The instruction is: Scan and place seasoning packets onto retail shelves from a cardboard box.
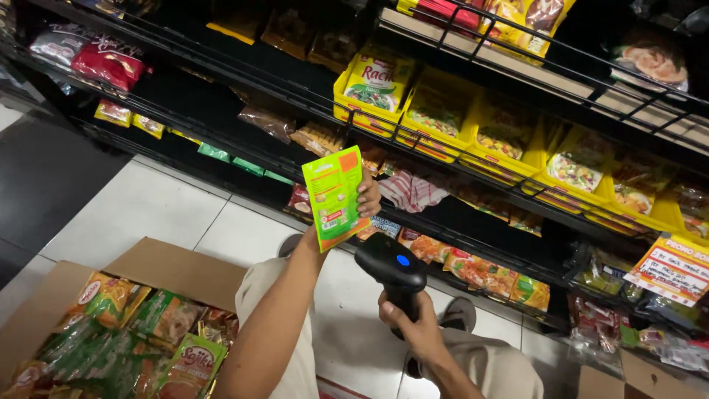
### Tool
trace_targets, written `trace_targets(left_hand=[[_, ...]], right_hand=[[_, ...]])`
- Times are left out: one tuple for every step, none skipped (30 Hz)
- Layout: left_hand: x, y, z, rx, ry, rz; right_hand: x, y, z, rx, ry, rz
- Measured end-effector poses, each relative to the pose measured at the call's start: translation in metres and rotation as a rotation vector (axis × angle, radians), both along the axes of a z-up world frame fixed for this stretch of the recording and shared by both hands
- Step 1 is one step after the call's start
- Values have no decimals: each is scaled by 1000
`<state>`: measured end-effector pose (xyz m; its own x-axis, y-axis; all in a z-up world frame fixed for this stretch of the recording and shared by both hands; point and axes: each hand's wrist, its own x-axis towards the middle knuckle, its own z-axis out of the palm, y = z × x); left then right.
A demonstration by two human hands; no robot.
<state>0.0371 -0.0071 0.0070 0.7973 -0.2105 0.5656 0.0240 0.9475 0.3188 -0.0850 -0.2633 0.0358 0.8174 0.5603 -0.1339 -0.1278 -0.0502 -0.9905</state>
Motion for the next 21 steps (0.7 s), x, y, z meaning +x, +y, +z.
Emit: trace_targets(left_hand=[[-2,-1,1,1,1,-2],[-5,-2,2,8,29,14],[-7,-3,3,17,58,29],[-7,-4,2,19,61,25],[-6,-4,2,20,61,24],[-5,-4,2,21,62,23],[3,-3,-5,23,62,22],[11,-1,-11,16,15,-18],[18,1,-17,11,-31,-57],[17,0,-18,14,-31,-57],[16,-1,-19,9,-33,-67],[15,-2,-19,4,-35,-78],[11,-3,-17,6,-35,-79],[7,-4,-15,1,13,-56],[5,-6,-12,-4,59,-34],[5,-6,-10,-1,57,-37],[4,-6,-9,-1,72,-28],[3,-7,-8,-1,86,-19],[0,-8,-4,-2,86,-20],[-3,-9,-1,-5,105,-1],[-6,-10,2,-9,124,19]], right_hand=[[2,-3,-6,1,1,-2],[5,-6,-13,32,-5,40],[7,-10,-20,65,-10,80],[7,-11,-21,67,-8,76],[7,-13,-22,84,-12,96],[8,-14,-22,100,-16,115],[5,-11,-11,102,-16,114],[3,-8,1,73,20,85],[0,-5,12,45,57,58],[2,-7,5,48,57,59],[4,-10,-1,43,67,53],[5,-12,-8,38,78,47],[6,-12,-10,40,78,46],[7,-12,-11,67,57,69],[9,-12,-12,94,35,90],[11,-13,-18,97,33,87],[11,-15,-23,105,29,90],[12,-16,-28,113,26,93],[12,-16,-25,112,26,93],[11,-15,-22,109,20,91],[11,-13,-19,106,14,90]])
